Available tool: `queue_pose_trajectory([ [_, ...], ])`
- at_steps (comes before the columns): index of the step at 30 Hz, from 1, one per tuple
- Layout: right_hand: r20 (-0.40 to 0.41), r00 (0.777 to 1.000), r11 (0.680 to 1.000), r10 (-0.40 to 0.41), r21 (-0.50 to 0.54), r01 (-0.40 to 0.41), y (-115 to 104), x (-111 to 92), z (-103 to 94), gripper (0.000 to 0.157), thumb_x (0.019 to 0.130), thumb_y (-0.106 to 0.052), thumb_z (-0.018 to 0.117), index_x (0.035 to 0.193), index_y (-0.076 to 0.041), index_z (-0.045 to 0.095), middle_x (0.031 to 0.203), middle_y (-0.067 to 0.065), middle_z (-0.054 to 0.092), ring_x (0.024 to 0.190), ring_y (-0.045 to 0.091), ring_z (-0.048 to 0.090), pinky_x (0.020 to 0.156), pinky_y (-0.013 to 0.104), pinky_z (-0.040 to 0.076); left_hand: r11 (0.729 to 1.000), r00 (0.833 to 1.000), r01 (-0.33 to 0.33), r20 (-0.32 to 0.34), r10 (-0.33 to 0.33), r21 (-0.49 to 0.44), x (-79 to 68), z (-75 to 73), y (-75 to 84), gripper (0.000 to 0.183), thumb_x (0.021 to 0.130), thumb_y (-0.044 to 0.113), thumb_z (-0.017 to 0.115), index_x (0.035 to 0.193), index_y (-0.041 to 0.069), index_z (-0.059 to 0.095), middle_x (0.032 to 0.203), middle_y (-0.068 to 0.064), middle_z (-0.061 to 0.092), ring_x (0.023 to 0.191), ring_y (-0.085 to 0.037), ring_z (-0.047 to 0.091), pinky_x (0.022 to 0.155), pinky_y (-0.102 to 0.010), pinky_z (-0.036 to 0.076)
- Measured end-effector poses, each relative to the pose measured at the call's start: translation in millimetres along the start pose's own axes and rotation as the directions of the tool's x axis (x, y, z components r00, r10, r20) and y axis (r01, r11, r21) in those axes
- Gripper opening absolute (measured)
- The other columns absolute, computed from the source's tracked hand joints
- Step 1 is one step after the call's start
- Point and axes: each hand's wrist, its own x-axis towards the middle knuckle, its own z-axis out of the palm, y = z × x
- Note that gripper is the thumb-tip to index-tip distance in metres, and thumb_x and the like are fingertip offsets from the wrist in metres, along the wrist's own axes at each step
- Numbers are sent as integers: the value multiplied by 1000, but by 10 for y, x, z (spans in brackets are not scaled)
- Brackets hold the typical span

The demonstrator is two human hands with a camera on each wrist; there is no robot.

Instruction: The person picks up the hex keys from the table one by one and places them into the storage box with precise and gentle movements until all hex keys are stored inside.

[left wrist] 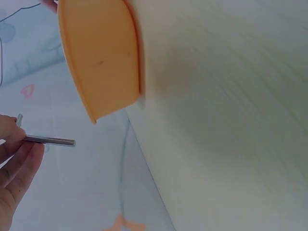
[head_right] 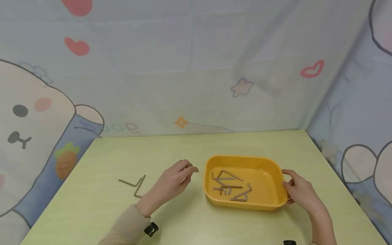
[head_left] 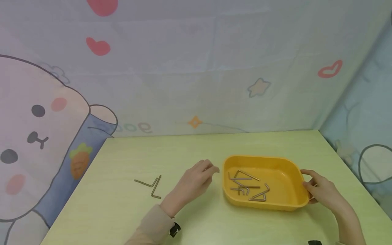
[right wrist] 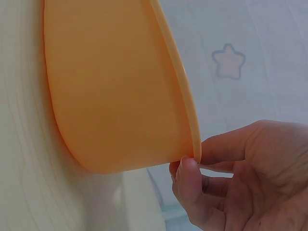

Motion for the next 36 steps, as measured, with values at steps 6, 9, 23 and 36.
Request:
queue_pose_trajectory([
  [6, -10, 1000, 1000, -3, -4, 3, -5, -4, 12, 48, 100, -9, 41, 142, 9, 28, 89, 14, 55, 65, 13, 60, 57, 26, 56, 994, 999, 33, -11, -35, -106, 163, 102, 17, 25, 84, -3, 61, 104, 12, 67, 93, 2, 61, 82, -9, 55, 70, -16, 47],
  [9, -12, 1000, 1000, -5, -3, 4, -2, -3, 18, 48, 100, -9, 41, 142, 9, 28, 89, 14, 55, 64, 13, 60, 57, 26, 56, 990, 999, 40, 12, -39, -136, 233, 158, 13, 23, 86, -2, 62, 103, 12, 68, 93, 2, 62, 83, -9, 56, 73, -16, 48],
  [23, -10, 1000, 1000, -13, 3, 13, 5, 6, 28, 48, 101, -10, 42, 143, 9, 28, 90, 15, 56, 65, 13, 60, 57, 26, 56, 946, 976, 142, 199, -86, -290, 607, 297, 17, 20, 91, 2, 56, 105, 10, 67, 92, 0, 61, 81, -7, 55, 71, -11, 45],
  [36, -10, 1000, 1000, -14, -4, 14, 19, 0, 21, 49, 101, -12, 42, 143, 9, 27, 91, 15, 57, 66, 13, 60, 58, 26, 56, 877, 838, 380, 512, -191, -295, 900, 697, 4, 15, 89, 4, 58, 97, 13, 68, 89, 2, 67, 77, -5, 56, 67, -13, 44],
])
